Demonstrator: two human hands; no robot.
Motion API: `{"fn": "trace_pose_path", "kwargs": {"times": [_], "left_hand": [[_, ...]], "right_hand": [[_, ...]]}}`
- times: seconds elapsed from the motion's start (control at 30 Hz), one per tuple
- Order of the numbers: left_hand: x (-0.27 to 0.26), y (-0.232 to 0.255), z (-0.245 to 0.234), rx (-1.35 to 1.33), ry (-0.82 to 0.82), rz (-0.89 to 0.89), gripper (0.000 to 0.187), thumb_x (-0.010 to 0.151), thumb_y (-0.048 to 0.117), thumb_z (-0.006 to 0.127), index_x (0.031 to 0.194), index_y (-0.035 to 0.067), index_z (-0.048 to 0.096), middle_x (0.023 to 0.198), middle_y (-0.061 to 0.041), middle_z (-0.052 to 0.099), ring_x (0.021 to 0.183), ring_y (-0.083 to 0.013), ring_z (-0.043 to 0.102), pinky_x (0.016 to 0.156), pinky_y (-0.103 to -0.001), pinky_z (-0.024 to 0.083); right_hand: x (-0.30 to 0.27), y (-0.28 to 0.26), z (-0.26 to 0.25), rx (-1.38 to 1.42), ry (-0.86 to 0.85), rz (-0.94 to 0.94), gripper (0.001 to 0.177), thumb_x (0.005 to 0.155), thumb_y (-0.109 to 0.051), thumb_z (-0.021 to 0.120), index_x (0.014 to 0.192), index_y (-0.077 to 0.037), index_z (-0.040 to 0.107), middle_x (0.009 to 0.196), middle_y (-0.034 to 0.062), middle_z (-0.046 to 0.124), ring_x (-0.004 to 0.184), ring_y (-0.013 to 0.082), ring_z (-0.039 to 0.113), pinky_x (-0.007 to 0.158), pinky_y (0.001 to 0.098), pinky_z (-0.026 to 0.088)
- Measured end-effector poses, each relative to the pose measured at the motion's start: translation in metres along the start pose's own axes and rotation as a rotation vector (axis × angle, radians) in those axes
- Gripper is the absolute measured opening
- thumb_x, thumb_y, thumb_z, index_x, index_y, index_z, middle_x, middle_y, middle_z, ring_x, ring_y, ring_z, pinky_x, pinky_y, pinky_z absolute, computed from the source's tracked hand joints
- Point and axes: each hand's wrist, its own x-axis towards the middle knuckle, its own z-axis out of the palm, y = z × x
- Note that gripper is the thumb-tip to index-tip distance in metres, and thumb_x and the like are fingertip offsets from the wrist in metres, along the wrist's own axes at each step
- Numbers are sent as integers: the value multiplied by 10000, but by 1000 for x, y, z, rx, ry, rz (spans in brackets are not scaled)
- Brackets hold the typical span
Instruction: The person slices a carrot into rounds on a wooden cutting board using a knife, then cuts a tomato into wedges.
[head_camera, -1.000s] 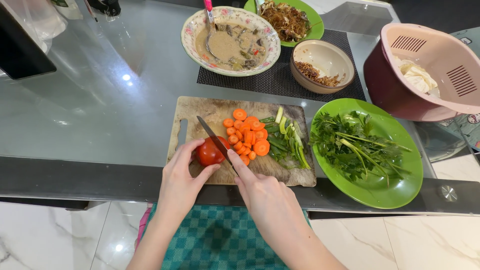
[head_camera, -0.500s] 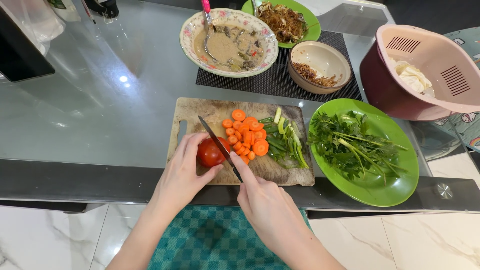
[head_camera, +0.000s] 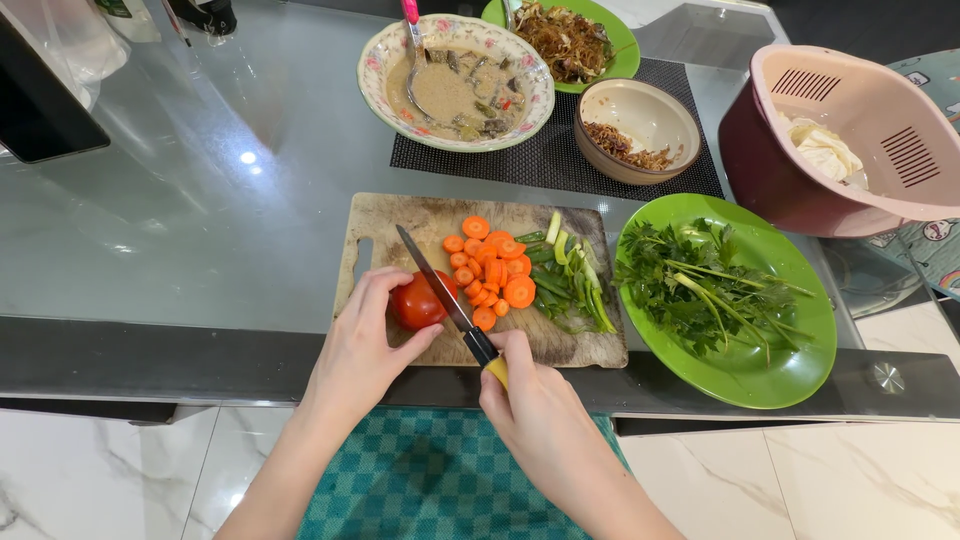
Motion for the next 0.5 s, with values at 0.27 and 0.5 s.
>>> {"fn": "trace_pose_path", "kwargs": {"times": [0.27,0.5], "left_hand": [[15,-2,-17,250,10,335,910,737,400,824,1483,43,446,1549,-165,438,1466,-347,351,1168,-594,281],[24,-4,-24,313,-107,338,855,723,404,840,1455,116,503,1528,-89,481,1435,-279,439,1180,-585,286]], "right_hand": [[-9,-3,6,-318,134,10,624,960,-256,565,1563,-235,408,865,138,730,593,386,694,532,505,559],[-10,-13,3,-534,95,-4,664,970,-288,570,1602,-297,369,760,135,697,541,403,676,464,506,555]]}}
